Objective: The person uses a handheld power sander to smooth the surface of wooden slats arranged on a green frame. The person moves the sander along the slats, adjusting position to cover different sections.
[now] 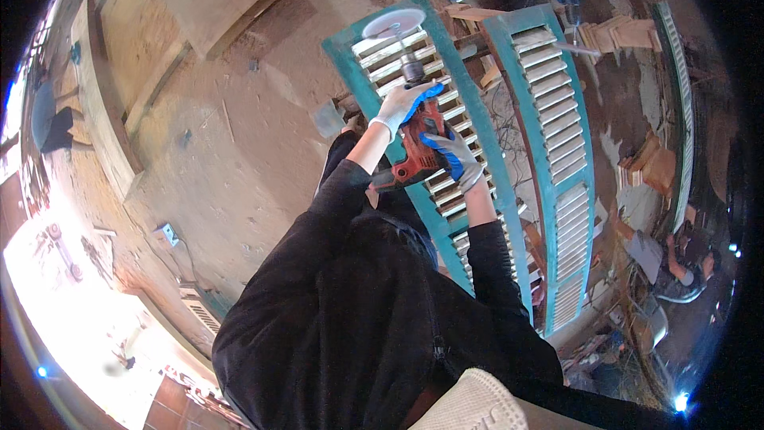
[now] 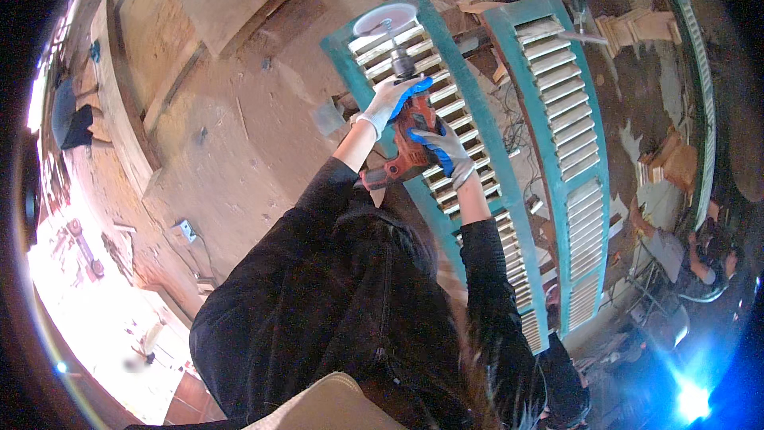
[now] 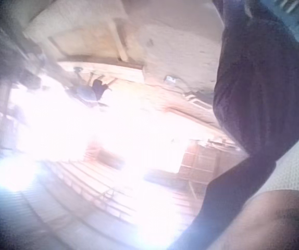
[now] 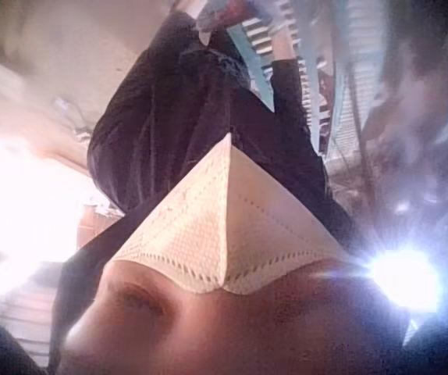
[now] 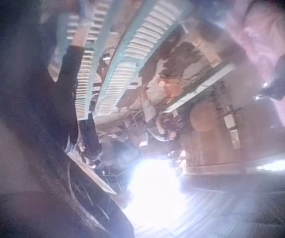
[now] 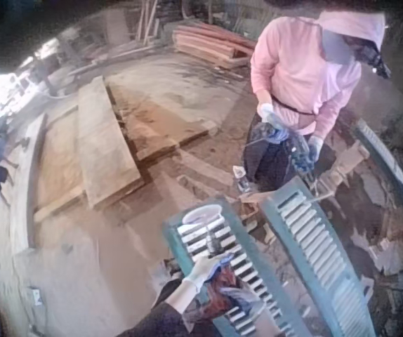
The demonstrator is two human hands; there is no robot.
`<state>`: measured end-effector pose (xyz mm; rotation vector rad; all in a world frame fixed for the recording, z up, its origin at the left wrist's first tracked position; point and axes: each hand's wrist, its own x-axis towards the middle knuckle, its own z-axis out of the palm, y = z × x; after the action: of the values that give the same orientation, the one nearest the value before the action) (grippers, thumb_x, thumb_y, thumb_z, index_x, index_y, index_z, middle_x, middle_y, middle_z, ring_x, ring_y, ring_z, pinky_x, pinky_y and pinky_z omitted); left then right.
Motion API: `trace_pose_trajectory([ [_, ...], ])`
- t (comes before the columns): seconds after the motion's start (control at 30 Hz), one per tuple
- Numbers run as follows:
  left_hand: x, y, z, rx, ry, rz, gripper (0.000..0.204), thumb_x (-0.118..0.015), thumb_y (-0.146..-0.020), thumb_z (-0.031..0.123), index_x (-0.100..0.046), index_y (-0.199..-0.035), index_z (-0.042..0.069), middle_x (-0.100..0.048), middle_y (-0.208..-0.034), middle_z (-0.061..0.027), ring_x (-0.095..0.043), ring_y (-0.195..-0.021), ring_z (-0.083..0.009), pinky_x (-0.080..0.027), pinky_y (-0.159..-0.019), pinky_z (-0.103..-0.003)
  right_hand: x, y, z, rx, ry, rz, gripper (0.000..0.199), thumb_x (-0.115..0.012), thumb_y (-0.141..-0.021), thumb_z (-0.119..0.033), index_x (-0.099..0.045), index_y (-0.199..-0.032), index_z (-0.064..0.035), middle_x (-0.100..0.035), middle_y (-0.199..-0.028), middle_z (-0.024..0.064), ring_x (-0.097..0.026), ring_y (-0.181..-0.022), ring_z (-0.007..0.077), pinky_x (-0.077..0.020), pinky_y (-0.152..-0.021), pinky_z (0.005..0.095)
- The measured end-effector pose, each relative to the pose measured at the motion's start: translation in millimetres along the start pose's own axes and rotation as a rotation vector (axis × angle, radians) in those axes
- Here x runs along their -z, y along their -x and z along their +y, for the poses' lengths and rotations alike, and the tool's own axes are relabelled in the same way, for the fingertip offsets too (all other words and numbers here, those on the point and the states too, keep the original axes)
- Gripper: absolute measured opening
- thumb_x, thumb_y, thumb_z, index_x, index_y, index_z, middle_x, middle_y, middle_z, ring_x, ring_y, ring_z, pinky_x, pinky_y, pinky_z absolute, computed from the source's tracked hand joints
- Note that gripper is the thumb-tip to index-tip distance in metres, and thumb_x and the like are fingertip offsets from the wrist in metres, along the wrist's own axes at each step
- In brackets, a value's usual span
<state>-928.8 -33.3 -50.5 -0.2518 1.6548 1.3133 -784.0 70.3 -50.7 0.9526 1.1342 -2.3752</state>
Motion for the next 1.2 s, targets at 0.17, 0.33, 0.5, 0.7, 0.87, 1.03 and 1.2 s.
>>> trace_pose_trajectory([
  [0.17, 0, -16, -42, -0.161, 0.426, -0.197, 0.036, -0.070, -0.082, 0.036, -0.068, -0.097, 0.004, -0.065, -0.079, -0.0017, -0.058, -0.064, -0.0082, -0.045, -0.059, -0.021, 16, -7, -13, -0.101, 0.012, -0.135, 0.059, -0.072, -0.080, -0.021, -0.046, -0.131, -0.0044, -0.059, -0.116, 0.0059, -0.059, -0.100, 0.0159, -0.0503, -0.084, 0.0307],
  [0.33, 2, -54, -69, -0.222, 0.361, -0.103, 0.043, -0.071, -0.077, 0.045, -0.072, -0.095, 0.007, -0.066, -0.079, -0.0046, -0.059, -0.068, -0.0105, -0.048, -0.066, -0.026, 10, -18, -20, -0.049, 0.109, -0.123, 0.063, -0.072, -0.081, -0.026, -0.044, -0.134, -0.0068, -0.056, -0.120, 0.0060, -0.057, -0.104, 0.0165, -0.0471, -0.090, 0.0305],
  [0.5, -26, -53, -51, -0.150, -0.156, 0.150, 0.040, -0.061, -0.083, 0.047, -0.069, -0.108, 0.017, -0.068, -0.087, -0.0038, -0.060, -0.076, -0.0136, -0.047, -0.074, -0.028, 22, -9, -22, 0.041, 0.142, 0.012, 0.066, -0.072, -0.081, -0.028, -0.042, -0.136, -0.0085, -0.055, -0.122, 0.0051, -0.056, -0.107, 0.0154, -0.0466, -0.091, 0.0313],
  [0.7, -9, -57, -82, -0.139, -0.239, 0.119, 0.038, -0.059, -0.083, 0.052, -0.071, -0.102, 0.021, -0.068, -0.077, -0.0034, -0.063, -0.067, -0.0122, -0.048, -0.066, -0.027, 43, -30, 19, 0.060, 0.032, -0.072, 0.062, -0.065, -0.087, -0.016, -0.034, -0.139, -0.0040, -0.051, -0.127, 0.0070, -0.053, -0.111, 0.0167, -0.0456, -0.094, 0.0325],
  [0.87, -16, -40, -59, -0.031, -0.096, 0.129, 0.043, -0.067, -0.076, 0.052, -0.073, -0.092, 0.012, -0.066, -0.072, -0.0029, -0.060, -0.062, -0.0112, -0.046, -0.059, -0.028, 20, -17, 0, 0.030, -0.022, -0.061, 0.058, -0.065, -0.087, -0.017, -0.038, -0.136, -0.0052, -0.054, -0.123, 0.0070, -0.055, -0.109, 0.0170, -0.0463, -0.094, 0.0316],
  [1.03, 7, -42, -75, -0.165, -0.108, 0.098, 0.042, -0.063, -0.081, 0.049, -0.070, -0.100, 0.012, -0.066, -0.076, -0.0062, -0.060, -0.069, -0.0122, -0.047, -0.067, -0.028, 21, -29, 22, 0.040, -0.007, -0.038, 0.064, -0.071, -0.082, -0.016, -0.039, -0.136, -0.0065, -0.055, -0.121, 0.0070, -0.056, -0.106, 0.0153, -0.0467, -0.092, 0.0301],
  [1.2, 15, -17, -74, -0.043, -0.040, 0.090, 0.037, -0.062, -0.087, 0.035, -0.066, -0.111, 0.007, -0.068, -0.096, -0.0068, -0.060, -0.083, -0.0078, -0.047, -0.078, -0.026, 0, -11, 28, 0.095, 0.028, -0.063, 0.064, -0.067, -0.085, -0.010, -0.034, -0.139, -0.0054, -0.054, -0.123, 0.0070, -0.055, -0.107, 0.0141, -0.0458, -0.093, 0.0294],
])
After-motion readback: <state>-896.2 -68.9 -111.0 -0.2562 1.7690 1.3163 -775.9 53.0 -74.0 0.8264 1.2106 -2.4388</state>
